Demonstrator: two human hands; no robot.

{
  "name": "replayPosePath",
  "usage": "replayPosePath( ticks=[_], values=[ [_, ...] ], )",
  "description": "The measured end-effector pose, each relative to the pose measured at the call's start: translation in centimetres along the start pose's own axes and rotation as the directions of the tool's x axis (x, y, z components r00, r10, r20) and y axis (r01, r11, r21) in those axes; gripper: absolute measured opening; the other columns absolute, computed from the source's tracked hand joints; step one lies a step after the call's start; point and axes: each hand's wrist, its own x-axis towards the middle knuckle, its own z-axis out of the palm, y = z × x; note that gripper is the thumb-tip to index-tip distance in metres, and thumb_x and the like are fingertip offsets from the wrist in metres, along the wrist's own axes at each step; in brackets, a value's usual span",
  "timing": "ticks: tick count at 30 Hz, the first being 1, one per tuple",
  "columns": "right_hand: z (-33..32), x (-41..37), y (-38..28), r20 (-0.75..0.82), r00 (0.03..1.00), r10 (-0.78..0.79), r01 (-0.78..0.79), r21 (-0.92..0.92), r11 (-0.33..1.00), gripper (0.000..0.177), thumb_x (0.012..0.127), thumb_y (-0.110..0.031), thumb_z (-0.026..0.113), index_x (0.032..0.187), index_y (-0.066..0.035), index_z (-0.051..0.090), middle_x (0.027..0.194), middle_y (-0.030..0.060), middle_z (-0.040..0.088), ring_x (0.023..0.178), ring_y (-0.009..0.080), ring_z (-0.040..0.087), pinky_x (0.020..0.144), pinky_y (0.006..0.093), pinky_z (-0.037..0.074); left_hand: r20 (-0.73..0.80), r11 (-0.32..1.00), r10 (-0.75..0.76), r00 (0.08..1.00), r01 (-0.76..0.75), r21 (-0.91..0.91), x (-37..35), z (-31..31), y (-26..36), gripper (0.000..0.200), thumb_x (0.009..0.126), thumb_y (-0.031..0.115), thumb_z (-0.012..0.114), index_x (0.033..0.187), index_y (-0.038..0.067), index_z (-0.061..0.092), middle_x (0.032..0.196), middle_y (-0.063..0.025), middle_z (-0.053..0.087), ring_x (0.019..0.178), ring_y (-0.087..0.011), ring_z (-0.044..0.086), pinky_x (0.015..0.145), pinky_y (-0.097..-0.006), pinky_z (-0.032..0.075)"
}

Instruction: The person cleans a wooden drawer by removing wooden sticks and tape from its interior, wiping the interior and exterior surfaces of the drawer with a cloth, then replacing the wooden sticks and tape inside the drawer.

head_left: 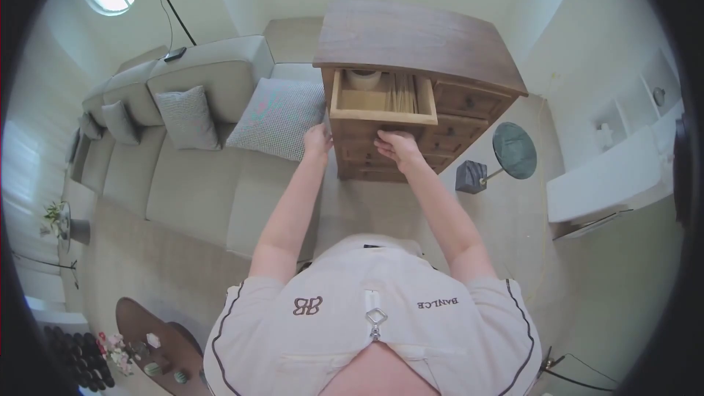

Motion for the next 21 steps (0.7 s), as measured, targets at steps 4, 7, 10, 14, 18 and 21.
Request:
replayPosePath(
  ticks=[4, 7, 10, 14, 18, 21],
  values=[
    [0.1, 0.9, -0.1, -0.090, 0.996, 0.004, -0.005, -0.007, 1.000, 0.035, 0.074, -0.016, 0.070, 0.098, 0.004, 0.053, 0.082, 0.0128, 0.062, 0.081, 0.0204, 0.064, 0.078, 0.0299, 0.053, 0.009, 1.000, -0.007, 1.000, 0.007, -0.024, -1.3, 0.6, 0.6, 0.011, 0.084, 0.013, 0.045, 0.093, 0.007, 0.046, 0.085, -0.0030, 0.051, 0.075, -0.0150, 0.050, 0.065, -0.0279, 0.043],
    [0.5, 1.9, -0.3, -0.134, 0.991, 0.008, -0.009, -0.011, 1.000, 0.030, 0.075, -0.013, 0.067, 0.096, 0.004, 0.054, 0.080, 0.0135, 0.063, 0.078, 0.0197, 0.064, 0.075, 0.0292, 0.054, 0.054, 1.000, 0.004, 0.999, -0.002, -0.025, -0.3, 0.9, 0.5, 0.017, 0.081, 0.012, 0.050, 0.096, 0.005, 0.052, 0.090, -0.0055, 0.057, 0.083, -0.0174, 0.053, 0.070, -0.0303, 0.046],
    [0.9, 2.8, -1.0, -0.160, 0.987, 0.009, -0.011, -0.012, 1.000, 0.029, 0.075, -0.012, 0.066, 0.096, 0.005, 0.054, 0.082, 0.0135, 0.062, 0.077, 0.0189, 0.064, 0.072, 0.0280, 0.055, 0.053, 0.998, 0.026, 0.998, -0.024, -0.051, 1.2, 1.1, -0.3, 0.020, 0.079, 0.011, 0.051, 0.098, 0.004, 0.052, 0.094, -0.0077, 0.057, 0.086, -0.0193, 0.054, 0.073, -0.0326, 0.047],
    [1.5, 4.1, -2.3, -0.184, 0.982, 0.028, -0.029, -0.004, 1.000, 0.033, 0.076, -0.010, 0.065, 0.102, 0.006, 0.052, 0.093, 0.0141, 0.062, 0.081, 0.0202, 0.064, 0.070, 0.0274, 0.055, 0.032, 0.999, 0.006, 0.999, -0.005, -0.048, 1.3, 1.0, -1.4, 0.037, 0.082, 0.012, 0.050, 0.118, 0.003, 0.042, 0.115, -0.0109, 0.047, 0.103, -0.0238, 0.047, 0.088, -0.0360, 0.043],
    [1.7, 5.6, -3.5, -0.196, 0.979, 0.055, -0.061, -0.025, 0.998, 0.045, 0.078, -0.009, 0.064, 0.114, 0.006, 0.042, 0.097, 0.0142, 0.061, 0.081, 0.0188, 0.064, 0.068, 0.0273, 0.056, 0.011, 0.999, -0.009, 1.000, 0.009, -0.034, -2.0, -0.3, -2.6, 0.032, 0.079, 0.017, 0.053, 0.108, 0.005, 0.045, 0.096, -0.0059, 0.053, 0.087, -0.0165, 0.052, 0.078, -0.0316, 0.044],
    [1.6, 7.2, -4.1, -0.199, 0.980, 0.032, -0.038, -0.027, 0.999, 0.040, 0.077, -0.009, 0.064, 0.110, 0.005, 0.046, 0.095, 0.0138, 0.061, 0.076, 0.0172, 0.065, 0.068, 0.0280, 0.056, 0.061, 0.997, -0.062, 0.996, 0.065, -0.046, -0.1, -2.8, -6.2, 0.044, 0.081, 0.019, 0.050, 0.119, 0.000, 0.040, 0.112, -0.0119, 0.046, 0.102, -0.0252, 0.048, 0.082, -0.0369, 0.046]
  ],
)
